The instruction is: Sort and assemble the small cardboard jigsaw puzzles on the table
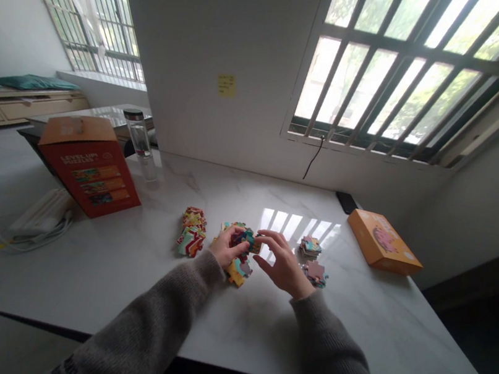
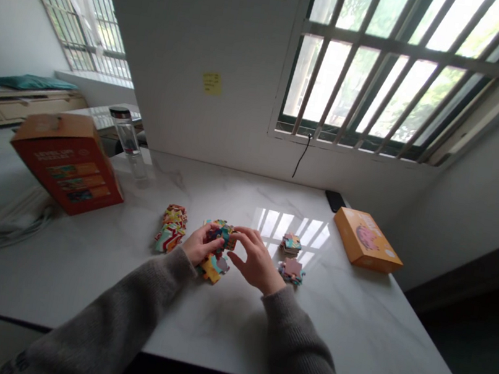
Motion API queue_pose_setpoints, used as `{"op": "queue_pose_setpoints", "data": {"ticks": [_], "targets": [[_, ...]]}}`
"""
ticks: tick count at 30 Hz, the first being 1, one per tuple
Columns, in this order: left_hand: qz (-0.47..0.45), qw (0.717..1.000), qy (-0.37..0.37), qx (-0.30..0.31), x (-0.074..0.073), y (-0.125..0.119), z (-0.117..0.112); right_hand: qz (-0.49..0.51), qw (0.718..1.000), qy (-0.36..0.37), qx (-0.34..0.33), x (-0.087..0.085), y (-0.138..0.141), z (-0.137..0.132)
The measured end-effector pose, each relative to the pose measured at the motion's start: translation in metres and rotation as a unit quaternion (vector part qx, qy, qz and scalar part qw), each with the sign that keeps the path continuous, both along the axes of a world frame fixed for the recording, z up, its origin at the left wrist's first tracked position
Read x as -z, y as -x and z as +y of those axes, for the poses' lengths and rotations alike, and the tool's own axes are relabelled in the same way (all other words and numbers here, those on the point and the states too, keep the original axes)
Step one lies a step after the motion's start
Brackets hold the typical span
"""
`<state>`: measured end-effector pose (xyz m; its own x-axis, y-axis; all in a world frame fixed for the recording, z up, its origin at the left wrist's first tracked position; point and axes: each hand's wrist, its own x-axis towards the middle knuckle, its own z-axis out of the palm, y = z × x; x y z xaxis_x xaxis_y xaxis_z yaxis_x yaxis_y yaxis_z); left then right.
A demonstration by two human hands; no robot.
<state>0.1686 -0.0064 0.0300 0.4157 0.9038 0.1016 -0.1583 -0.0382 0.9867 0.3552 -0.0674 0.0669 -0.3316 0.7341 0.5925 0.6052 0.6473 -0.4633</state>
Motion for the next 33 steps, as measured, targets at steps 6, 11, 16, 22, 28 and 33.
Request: {"op": "queue_pose_setpoints", "data": {"ticks": [6, 11, 16, 22, 28, 33], "targets": [[-0.02, 1.0, 0.008, -0.006, 0.0, 0.0, 0.004, -0.033, 0.998, -0.042, 0.021, -0.004, -0.009, 0.001], [0.006, 0.998, -0.01, -0.067, 0.004, 0.001, 0.01, -0.006, 0.987, -0.078, 0.139, -0.008, -0.067, 0.007], [0.001, 0.998, -0.027, -0.064, -0.001, 0.002, 0.005, -0.042, 0.977, 0.001, 0.211, 0.013, -0.155, 0.006], [-0.005, 0.998, -0.02, -0.058, -0.006, 0.001, 0.002, -0.042, 0.977, 0.074, 0.197, 0.026, -0.174, 0.008], [-0.002, 0.998, -0.013, -0.057, -0.007, 0.001, 0.001, -0.073, 0.976, 0.086, 0.187, 0.023, -0.172, 0.011], [0.004, 0.999, -0.013, -0.033, -0.006, 0.0, 0.002, -0.079, 0.966, -0.012, 0.244, 0.009, -0.139, 0.0]]}}
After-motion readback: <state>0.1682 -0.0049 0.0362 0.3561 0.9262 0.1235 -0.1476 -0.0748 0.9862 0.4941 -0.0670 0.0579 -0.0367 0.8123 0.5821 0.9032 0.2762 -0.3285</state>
